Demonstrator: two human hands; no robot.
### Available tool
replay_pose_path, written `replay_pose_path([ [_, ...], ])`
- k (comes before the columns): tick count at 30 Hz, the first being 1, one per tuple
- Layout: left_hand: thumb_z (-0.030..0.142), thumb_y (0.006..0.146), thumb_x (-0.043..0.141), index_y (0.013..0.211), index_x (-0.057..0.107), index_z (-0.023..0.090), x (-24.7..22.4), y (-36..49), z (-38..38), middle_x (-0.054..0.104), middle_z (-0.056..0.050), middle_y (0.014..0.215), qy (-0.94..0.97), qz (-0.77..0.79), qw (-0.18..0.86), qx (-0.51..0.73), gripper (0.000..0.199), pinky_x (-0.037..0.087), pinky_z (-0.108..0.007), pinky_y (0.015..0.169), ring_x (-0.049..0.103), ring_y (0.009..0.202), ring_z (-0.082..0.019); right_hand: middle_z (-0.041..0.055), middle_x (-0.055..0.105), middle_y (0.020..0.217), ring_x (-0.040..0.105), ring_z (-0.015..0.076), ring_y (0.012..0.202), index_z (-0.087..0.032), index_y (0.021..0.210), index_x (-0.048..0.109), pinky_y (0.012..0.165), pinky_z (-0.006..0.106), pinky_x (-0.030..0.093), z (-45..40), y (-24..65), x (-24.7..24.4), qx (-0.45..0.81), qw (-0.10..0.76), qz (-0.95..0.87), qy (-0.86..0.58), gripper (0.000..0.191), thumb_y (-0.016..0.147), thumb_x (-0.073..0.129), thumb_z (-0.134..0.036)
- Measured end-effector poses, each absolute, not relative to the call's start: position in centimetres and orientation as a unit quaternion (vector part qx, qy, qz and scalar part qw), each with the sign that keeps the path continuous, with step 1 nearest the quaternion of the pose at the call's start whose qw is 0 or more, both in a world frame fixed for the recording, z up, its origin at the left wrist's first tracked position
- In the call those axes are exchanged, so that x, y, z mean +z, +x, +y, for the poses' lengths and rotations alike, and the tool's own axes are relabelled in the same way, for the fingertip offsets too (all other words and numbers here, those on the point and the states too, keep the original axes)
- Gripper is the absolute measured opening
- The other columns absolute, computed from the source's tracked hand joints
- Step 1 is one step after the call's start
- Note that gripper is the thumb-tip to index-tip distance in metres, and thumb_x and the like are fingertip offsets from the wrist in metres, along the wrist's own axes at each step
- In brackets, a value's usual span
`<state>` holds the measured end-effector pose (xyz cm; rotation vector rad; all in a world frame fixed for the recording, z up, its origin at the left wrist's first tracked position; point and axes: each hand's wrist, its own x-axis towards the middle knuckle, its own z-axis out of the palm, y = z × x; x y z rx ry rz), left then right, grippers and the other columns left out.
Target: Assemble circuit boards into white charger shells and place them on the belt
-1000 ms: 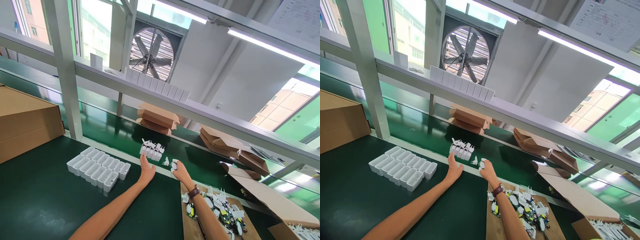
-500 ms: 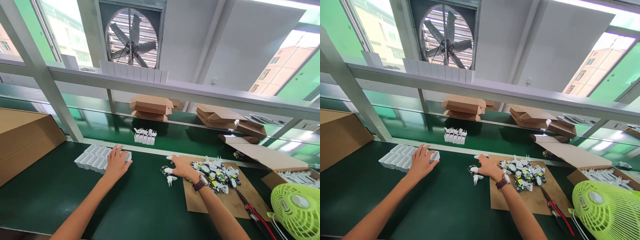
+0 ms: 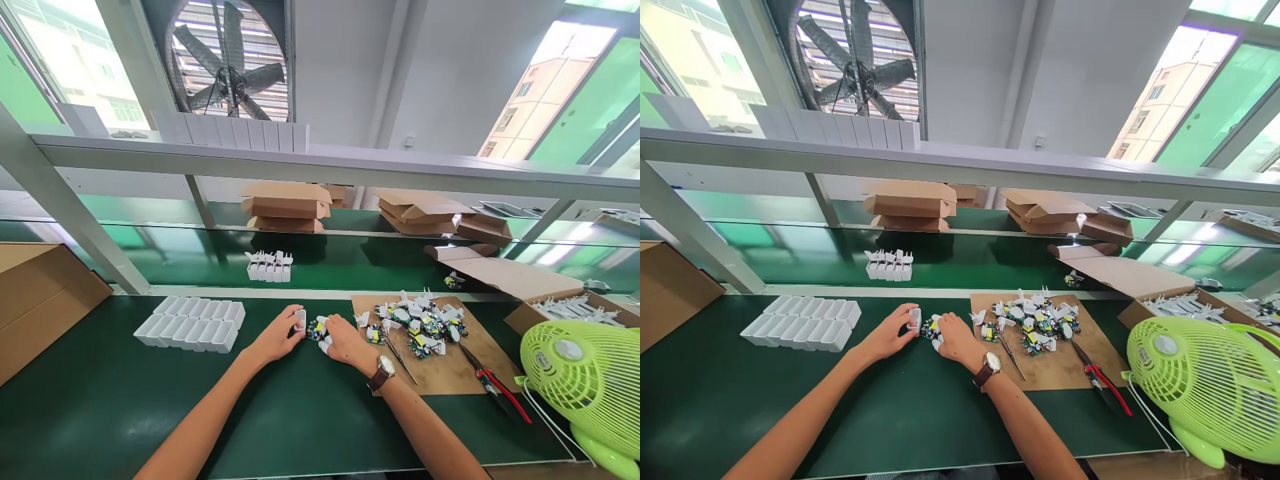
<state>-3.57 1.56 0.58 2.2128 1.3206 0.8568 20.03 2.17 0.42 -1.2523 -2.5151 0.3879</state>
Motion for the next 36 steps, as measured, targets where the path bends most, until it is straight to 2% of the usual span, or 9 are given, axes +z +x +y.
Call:
replay_pose_path([
  [3, 0.019, 0.082, 0.065, 0.088, 0.064, 0.022, 0.0, -2.7, 1.8, 0.062, -0.01, 0.136, 0.782, 0.456, 0.253, 0.342, 0.006, 0.049, -0.041, 0.112, 0.061, 0.128, -0.025, 0.0156, 0.066, 0.117, 0.059, 0.0323, 0.112, -0.015, 0.126, 0.061, 0.097, 0.045, 0.049, 2.0, 20.7, 0.0, 0.133, 0.164, -0.877, -0.431, 0.044, 0.082, 0.065, -0.015],
  [5, 0.021, 0.08, 0.068, 0.107, 0.063, 0.023, -0.7, -2.8, 1.9, 0.062, -0.011, 0.136, 0.75, 0.466, 0.284, 0.373, 0.027, 0.047, -0.044, 0.114, 0.061, 0.128, -0.025, 0.0144, 0.067, 0.115, 0.06, 0.0317, 0.111, -0.015, 0.128, 0.06, 0.096, 0.045, 0.051, 1.9, 21.1, -0.5, 0.138, 0.18, -0.875, -0.428, 0.046, 0.082, 0.063, -0.014],
  [8, 0.026, 0.077, 0.076, 0.138, 0.049, 0.023, -1.9, -3.2, 1.6, 0.06, -0.012, 0.141, 0.697, 0.489, 0.343, 0.397, 0.066, 0.046, -0.047, 0.116, 0.061, 0.129, -0.027, 0.0112, 0.067, 0.112, 0.061, 0.0294, 0.108, -0.019, 0.13, 0.058, 0.095, 0.044, 0.053, 1.7, 21.4, -1.3, 0.152, 0.235, -0.859, -0.429, 0.05, 0.081, 0.062, -0.012],
  [10, 0.03, 0.077, 0.079, 0.146, 0.042, 0.024, -2.4, -3.4, 1.3, 0.058, -0.013, 0.144, 0.677, 0.498, 0.368, 0.396, 0.079, 0.044, -0.048, 0.117, 0.06, 0.132, -0.028, 0.011, 0.066, 0.115, 0.062, 0.0287, 0.109, -0.02, 0.135, 0.055, 0.095, 0.045, 0.055, 1.6, 21.4, -1.5, 0.152, 0.284, -0.845, -0.426, 0.056, 0.08, 0.061, -0.011],
  [12, 0.033, 0.077, 0.08, 0.15, 0.038, 0.024, -2.5, -3.4, 1.1, 0.058, -0.012, 0.145, 0.668, 0.506, 0.376, 0.396, 0.084, 0.042, -0.049, 0.119, 0.058, 0.134, -0.028, 0.0119, 0.065, 0.118, 0.062, 0.0289, 0.111, -0.021, 0.139, 0.051, 0.095, 0.047, 0.056, 1.4, 21.5, -1.2, 0.136, 0.339, -0.834, -0.414, 0.06, 0.081, 0.06, -0.01],
  [15, 0.034, 0.08, 0.077, 0.15, 0.037, 0.025, -2.3, -3.1, 0.9, 0.062, -0.01, 0.141, 0.662, 0.524, 0.369, 0.388, 0.08, 0.042, -0.047, 0.119, 0.06, 0.131, -0.025, 0.0131, 0.063, 0.122, 0.062, 0.0293, 0.115, -0.023, 0.144, 0.044, 0.096, 0.049, 0.057, 0.8, 21.8, -0.3, 0.111, 0.413, -0.816, -0.388, 0.063, 0.084, 0.059, -0.01],
  [18, 0.031, 0.084, 0.074, 0.15, 0.037, 0.028, -2.2, -2.5, 0.5, 0.062, -0.008, 0.142, 0.678, 0.531, 0.346, 0.372, 0.076, 0.042, -0.046, 0.12, 0.06, 0.131, -0.024, 0.0127, 0.063, 0.126, 0.062, 0.0291, 0.117, -0.027, 0.148, 0.038, 0.098, 0.05, 0.056, 0.0, 22.0, 0.7, 0.108, 0.442, -0.816, -0.356, 0.067, 0.087, 0.062, -0.013],
  [25, 0.027, 0.094, 0.062, 0.148, 0.041, 0.028, -2.6, -2.1, -0.2, 0.057, -0.01, 0.147, 0.768, 0.456, 0.242, 0.38, 0.058, 0.041, -0.047, 0.121, 0.056, 0.137, -0.026, 0.0125, 0.063, 0.134, 0.059, 0.0295, 0.126, -0.029, 0.158, 0.028, 0.102, 0.053, 0.056, -1.2, 21.6, 1.0, 0.058, 0.418, -0.848, -0.321, 0.077, 0.09, 0.056, -0.006],
  [36, 0.028, 0.098, 0.058, 0.149, 0.04, 0.027, -2.5, -2.2, -0.1, 0.06, -0.011, 0.144, 0.8, 0.431, 0.196, 0.368, 0.055, 0.042, -0.048, 0.119, 0.052, 0.141, -0.027, 0.0157, 0.063, 0.13, 0.059, 0.0313, 0.123, -0.023, 0.159, 0.024, 0.098, 0.052, 0.058, -1.3, 21.3, 1.1, 0.052, 0.401, -0.851, -0.335, 0.076, 0.09, 0.052, -0.006],
])
